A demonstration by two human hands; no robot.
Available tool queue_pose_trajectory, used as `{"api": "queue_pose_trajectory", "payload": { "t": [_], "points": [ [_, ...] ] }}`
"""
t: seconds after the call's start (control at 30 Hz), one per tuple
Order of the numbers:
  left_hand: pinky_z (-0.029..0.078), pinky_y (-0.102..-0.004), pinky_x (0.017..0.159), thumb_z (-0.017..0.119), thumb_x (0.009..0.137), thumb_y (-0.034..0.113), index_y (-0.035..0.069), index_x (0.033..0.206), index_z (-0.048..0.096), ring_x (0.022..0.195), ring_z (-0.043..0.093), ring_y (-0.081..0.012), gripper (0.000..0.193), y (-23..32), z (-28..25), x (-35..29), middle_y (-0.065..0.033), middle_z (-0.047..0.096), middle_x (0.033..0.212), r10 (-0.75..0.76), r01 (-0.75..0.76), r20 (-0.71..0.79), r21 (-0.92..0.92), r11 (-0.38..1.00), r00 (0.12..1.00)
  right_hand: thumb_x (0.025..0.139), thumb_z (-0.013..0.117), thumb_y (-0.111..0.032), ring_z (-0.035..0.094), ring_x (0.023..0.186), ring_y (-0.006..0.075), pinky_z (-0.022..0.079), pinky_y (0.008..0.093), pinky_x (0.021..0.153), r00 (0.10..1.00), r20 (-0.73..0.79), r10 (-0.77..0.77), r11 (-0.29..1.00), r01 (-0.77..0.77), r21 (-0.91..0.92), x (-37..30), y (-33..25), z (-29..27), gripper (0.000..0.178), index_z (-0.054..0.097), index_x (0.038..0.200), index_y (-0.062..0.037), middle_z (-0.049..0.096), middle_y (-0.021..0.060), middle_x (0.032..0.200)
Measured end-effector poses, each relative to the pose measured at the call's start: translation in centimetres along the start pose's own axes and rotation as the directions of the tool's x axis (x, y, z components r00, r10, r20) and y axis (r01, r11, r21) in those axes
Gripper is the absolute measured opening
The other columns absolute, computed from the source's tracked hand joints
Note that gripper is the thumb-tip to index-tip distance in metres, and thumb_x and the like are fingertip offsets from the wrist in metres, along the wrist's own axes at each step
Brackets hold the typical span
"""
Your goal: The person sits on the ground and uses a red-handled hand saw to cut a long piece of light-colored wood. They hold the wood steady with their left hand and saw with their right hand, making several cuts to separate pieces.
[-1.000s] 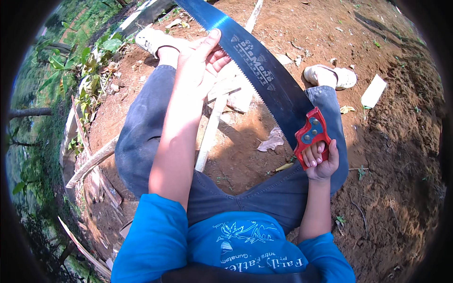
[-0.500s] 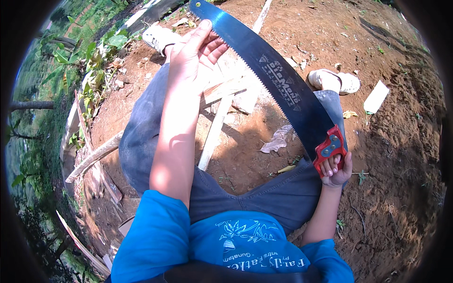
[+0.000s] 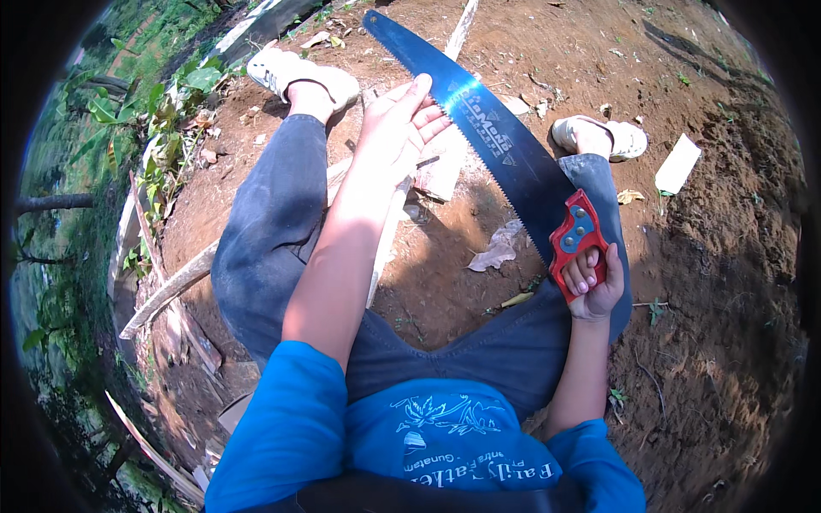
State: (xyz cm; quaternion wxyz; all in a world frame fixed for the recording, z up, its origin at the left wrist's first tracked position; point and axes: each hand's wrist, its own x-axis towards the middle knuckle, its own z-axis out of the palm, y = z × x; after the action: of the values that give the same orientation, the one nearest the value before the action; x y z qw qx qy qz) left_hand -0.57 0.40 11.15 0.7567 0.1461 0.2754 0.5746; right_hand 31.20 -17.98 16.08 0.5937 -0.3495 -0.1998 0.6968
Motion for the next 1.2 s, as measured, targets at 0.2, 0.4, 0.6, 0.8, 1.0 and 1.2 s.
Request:
{"api": "queue_pose_trajectory", "payload": {
  "t": [0.2, 0.4, 0.6, 0.8, 1.0, 1.2],
  "points": [
    [0.056, -0.0365, 0.09, 0.075, 0.095, 0.019, 0.005, 0.11, 0.063, 0.097, 0.065, -0.0194, 0.024, 1.0, -4.5, 1.6, -0.0049, 0.063, 0.097, 0.038, -0.065, -0.303, -0.079, 0.995, 0.952, 0.11, 0.041, -0.039, 0.043, 0.044, 0.0106, 0.038, 0.0243, 0.042, 0.996, -0.07, 0.059, 0.996, -0.063, -0.061, -1.0, 0.3, -0.3, 0.045, 0.057, 0.084, -0.0062, 0.045, -0.0015, 0.058],
    [0.054, -0.04, 0.096, 0.075, 0.095, 0.017, 0.002, 0.112, 0.061, 0.101, 0.064, -0.0229, 0.027, 2.6, -5.6, 1.9, -0.0067, 0.061, 0.098, 0.163, -0.197, -0.352, -0.063, 0.978, 0.922, 0.109, 0.042, -0.038, 0.043, 0.042, 0.0098, 0.038, 0.0237, 0.04, 0.992, -0.102, 0.069, 0.993, -0.079, -0.093, -2.4, -0.4, -1.3, 0.044, 0.056, 0.084, -0.0058, 0.045, -0.002, 0.056],
    [0.058, -0.0414, 0.092, 0.066, 0.101, 0.017, 0.001, 0.11, 0.062, 0.095, 0.069, -0.0231, 0.019, 4.5, -8.4, 2.6, -0.0094, 0.068, 0.097, 0.3, -0.354, -0.267, -0.182, 0.917, 0.916, 0.11, 0.04, -0.038, 0.044, 0.041, 0.0096, 0.039, 0.0233, 0.04, 0.998, -0.049, 0.048, 0.99, -0.054, -0.129, -3.5, -1.9, -1.0, 0.045, 0.057, 0.084, -0.0047, 0.046, -0.0021, 0.055],
    [0.058, -0.0453, 0.095, 0.05, 0.107, 0.045, -0.001, 0.118, 0.058, 0.099, 0.069, -0.0304, 0.047, 0.2, -4.3, 0.7, -0.0143, 0.068, 0.107, 0.068, -0.141, -0.218, -0.338, 0.93, 0.973, 0.11, 0.038, -0.039, 0.046, 0.043, 0.0099, 0.04, 0.0234, 0.041, 1.0, -0.009, -0.022, 0.998, 0.022, -0.055, -3.5, -2.1, -0.8, 0.048, 0.059, 0.085, -0.0035, 0.047, -0.0019, 0.056],
    [0.058, -0.0401, 0.09, 0.058, 0.104, 0.037, 0.001, 0.115, 0.06, 0.1, 0.069, -0.0261, 0.037, -7.1, 3.0, -2.4, -0.0124, 0.067, 0.106, -0.248, 0.251, 0.165, 0.003, 0.968, 0.955, 0.11, 0.042, -0.038, 0.047, 0.048, 0.0124, 0.041, 0.0257, 0.047, 0.987, -0.068, -0.142, 0.987, 0.137, -0.084, 0.8, 1.4, 3.6, 0.043, 0.056, 0.086, -0.0056, 0.045, -0.0003, 0.06],
    [0.059, -0.0292, 0.08, 0.068, 0.1, 0.02, 0.002, 0.106, 0.064, 0.084, 0.067, -0.015, 0.019, -7.2, 1.4, -1.9, -0.0055, 0.068, 0.095, -0.195, 0.187, 0.116, 0.076, 0.979, 0.974, 0.109, 0.046, -0.037, 0.049, 0.051, 0.0131, 0.043, 0.0281, 0.051, 0.981, -0.094, -0.169, 0.982, 0.16, -0.101, 1.9, 4.0, 4.4, 0.04, 0.056, 0.086, -0.0054, 0.045, 0.0002, 0.06]
  ]
}}
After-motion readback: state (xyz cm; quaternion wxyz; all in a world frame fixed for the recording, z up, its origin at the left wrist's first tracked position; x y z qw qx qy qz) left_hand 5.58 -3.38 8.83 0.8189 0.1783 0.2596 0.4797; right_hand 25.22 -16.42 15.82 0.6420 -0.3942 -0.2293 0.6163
